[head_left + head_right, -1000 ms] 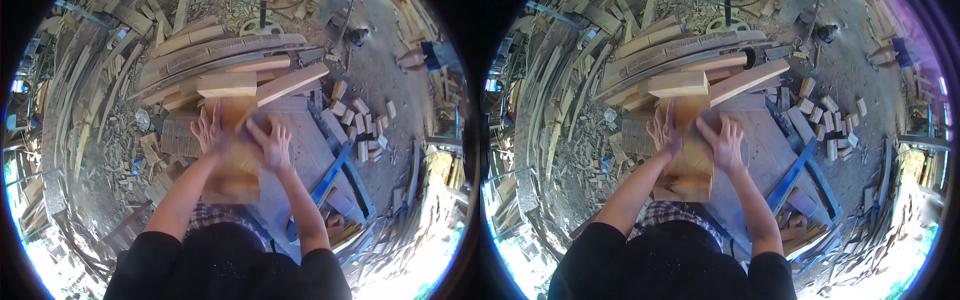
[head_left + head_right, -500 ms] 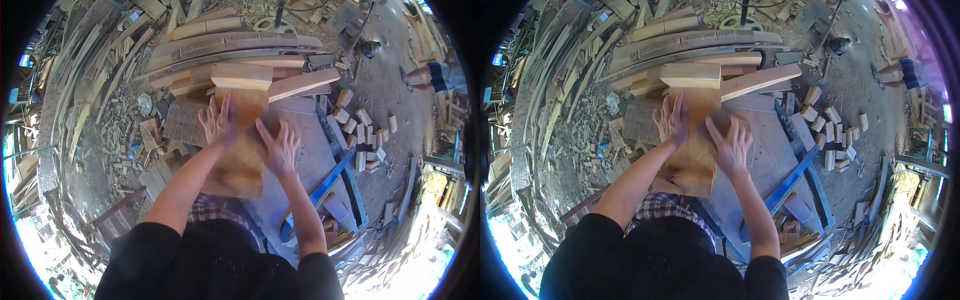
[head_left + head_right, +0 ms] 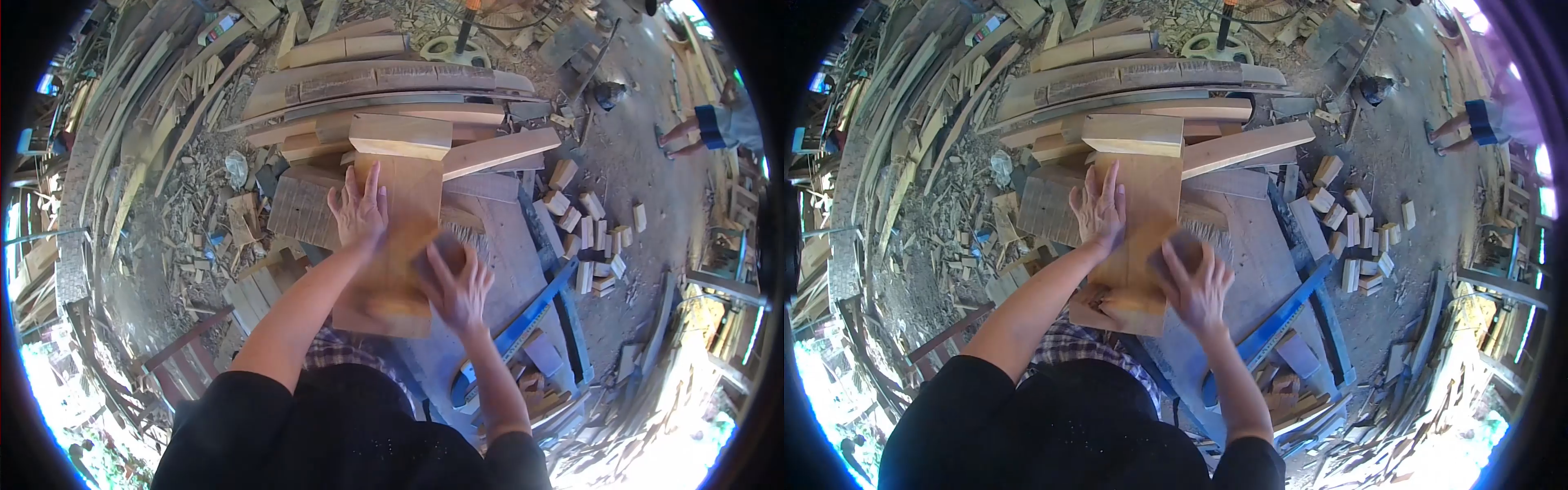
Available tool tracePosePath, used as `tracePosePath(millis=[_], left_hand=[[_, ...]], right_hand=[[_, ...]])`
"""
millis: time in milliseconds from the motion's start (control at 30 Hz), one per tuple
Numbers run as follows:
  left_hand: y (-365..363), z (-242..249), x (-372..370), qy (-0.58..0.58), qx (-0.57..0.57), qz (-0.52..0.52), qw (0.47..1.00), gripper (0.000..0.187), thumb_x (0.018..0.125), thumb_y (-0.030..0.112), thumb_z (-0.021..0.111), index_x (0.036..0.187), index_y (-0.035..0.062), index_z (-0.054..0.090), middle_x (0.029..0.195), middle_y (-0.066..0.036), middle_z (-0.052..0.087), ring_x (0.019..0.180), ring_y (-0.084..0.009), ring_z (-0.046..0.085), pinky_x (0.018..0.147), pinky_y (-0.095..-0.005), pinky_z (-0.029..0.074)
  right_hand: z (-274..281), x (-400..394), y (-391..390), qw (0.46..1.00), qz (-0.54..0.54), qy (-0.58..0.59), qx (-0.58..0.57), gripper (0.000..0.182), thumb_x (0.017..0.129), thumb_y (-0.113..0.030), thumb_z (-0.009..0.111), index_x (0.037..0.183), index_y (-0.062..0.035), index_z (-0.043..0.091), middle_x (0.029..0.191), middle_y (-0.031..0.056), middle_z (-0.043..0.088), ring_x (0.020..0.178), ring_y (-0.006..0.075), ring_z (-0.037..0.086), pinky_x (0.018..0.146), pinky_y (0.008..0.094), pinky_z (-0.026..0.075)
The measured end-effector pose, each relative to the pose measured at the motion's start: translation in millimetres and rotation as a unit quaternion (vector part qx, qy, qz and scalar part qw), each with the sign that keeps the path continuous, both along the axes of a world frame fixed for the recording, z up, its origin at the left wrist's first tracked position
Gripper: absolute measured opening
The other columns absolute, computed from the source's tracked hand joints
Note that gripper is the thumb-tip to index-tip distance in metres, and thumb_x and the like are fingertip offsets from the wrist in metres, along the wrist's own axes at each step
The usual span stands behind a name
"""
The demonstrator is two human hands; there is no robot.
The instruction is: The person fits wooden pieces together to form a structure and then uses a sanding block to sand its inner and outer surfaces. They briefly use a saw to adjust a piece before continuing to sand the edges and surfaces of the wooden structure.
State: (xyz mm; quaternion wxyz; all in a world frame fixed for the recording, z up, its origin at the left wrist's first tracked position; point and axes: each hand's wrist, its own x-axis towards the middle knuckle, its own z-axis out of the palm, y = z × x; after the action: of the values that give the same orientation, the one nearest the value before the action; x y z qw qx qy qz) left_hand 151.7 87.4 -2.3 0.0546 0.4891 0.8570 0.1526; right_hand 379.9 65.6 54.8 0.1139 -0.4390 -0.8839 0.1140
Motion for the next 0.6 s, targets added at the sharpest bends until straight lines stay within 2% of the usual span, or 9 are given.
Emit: tracePosePath(millis=[100, 167, 233, 333, 467, 600], left_hand=[[-10, 3, 0, -0.002, -0.012, -0.018, 1.000, 0.052, 0.106, 0.035, 0.036, 0.157, 0.0273, 0.029, 0.152, -0.029, 0.034, 0.137, -0.0364, 0.043, 0.117, -0.0569, 0.014], [-3, 11, -1, -0.007, -0.013, -0.019, 1.000, 0.052, 0.106, 0.035, 0.037, 0.157, 0.0267, 0.030, 0.152, -0.030, 0.035, 0.137, -0.0368, 0.043, 0.117, -0.0568, 0.015], [0, 5, -3, -0.002, -0.012, -0.016, 1.000, 0.052, 0.106, 0.035, 0.038, 0.157, 0.0264, 0.030, 0.151, -0.030, 0.036, 0.136, -0.0370, 0.045, 0.116, -0.0568, 0.015], [-5, 1, -2, 0.008, -0.006, -0.016, 1.000, 0.053, 0.105, 0.035, 0.039, 0.156, 0.0260, 0.031, 0.149, -0.030, 0.038, 0.134, -0.0369, 0.047, 0.116, -0.0567, 0.016], [-2, 0, -1, 0.026, 0.008, -0.012, 1.000, 0.053, 0.104, 0.035, 0.042, 0.156, 0.0256, 0.033, 0.148, -0.029, 0.040, 0.134, -0.0355, 0.047, 0.116, -0.0570, 0.016], [-3, -1, 1, 0.007, 0.010, -0.011, 1.000, 0.054, 0.104, 0.034, 0.042, 0.156, 0.0262, 0.032, 0.148, -0.030, 0.040, 0.134, -0.0356, 0.047, 0.116, -0.0575, 0.016]], right_hand=[[-6, 5, -5, 1.000, 0.006, 0.013, 0.010, 0.060, 0.083, -0.036, 0.074, 0.141, -0.0321, 0.057, 0.135, 0.0221, 0.044, 0.115, 0.0391, 0.048, 0.095, 0.0514, 0.036], [0, -28, 36, 0.999, 0.010, 0.031, 0.011, 0.061, 0.084, -0.038, 0.073, 0.142, -0.0308, 0.056, 0.134, 0.0221, 0.044, 0.114, 0.0389, 0.048, 0.095, 0.0516, 0.036], [-4, -63, 78, 0.998, -0.013, 0.057, 0.029, 0.059, 0.088, -0.041, 0.068, 0.144, -0.0366, 0.052, 0.134, 0.0239, 0.044, 0.109, 0.0382, 0.049, 0.090, 0.0526, 0.036], [1, -56, 79, 0.998, -0.007, 0.058, 0.014, 0.059, 0.088, -0.041, 0.067, 0.145, -0.0366, 0.050, 0.134, 0.0238, 0.045, 0.107, 0.0371, 0.049, 0.089, 0.0528, 0.036], [-6, 18, 7, 0.999, 0.017, 0.030, 0.014, 0.061, 0.087, -0.040, 0.069, 0.145, -0.0365, 0.050, 0.136, 0.0237, 0.044, 0.111, 0.0377, 0.049, 0.092, 0.0523, 0.036], [-7, -16, 32, 0.999, 0.012, 0.020, 0.024, 0.060, 0.086, -0.039, 0.070, 0.144, -0.0371, 0.052, 0.136, 0.0235, 0.044, 0.114, 0.0383, 0.048, 0.094, 0.0525, 0.035]])
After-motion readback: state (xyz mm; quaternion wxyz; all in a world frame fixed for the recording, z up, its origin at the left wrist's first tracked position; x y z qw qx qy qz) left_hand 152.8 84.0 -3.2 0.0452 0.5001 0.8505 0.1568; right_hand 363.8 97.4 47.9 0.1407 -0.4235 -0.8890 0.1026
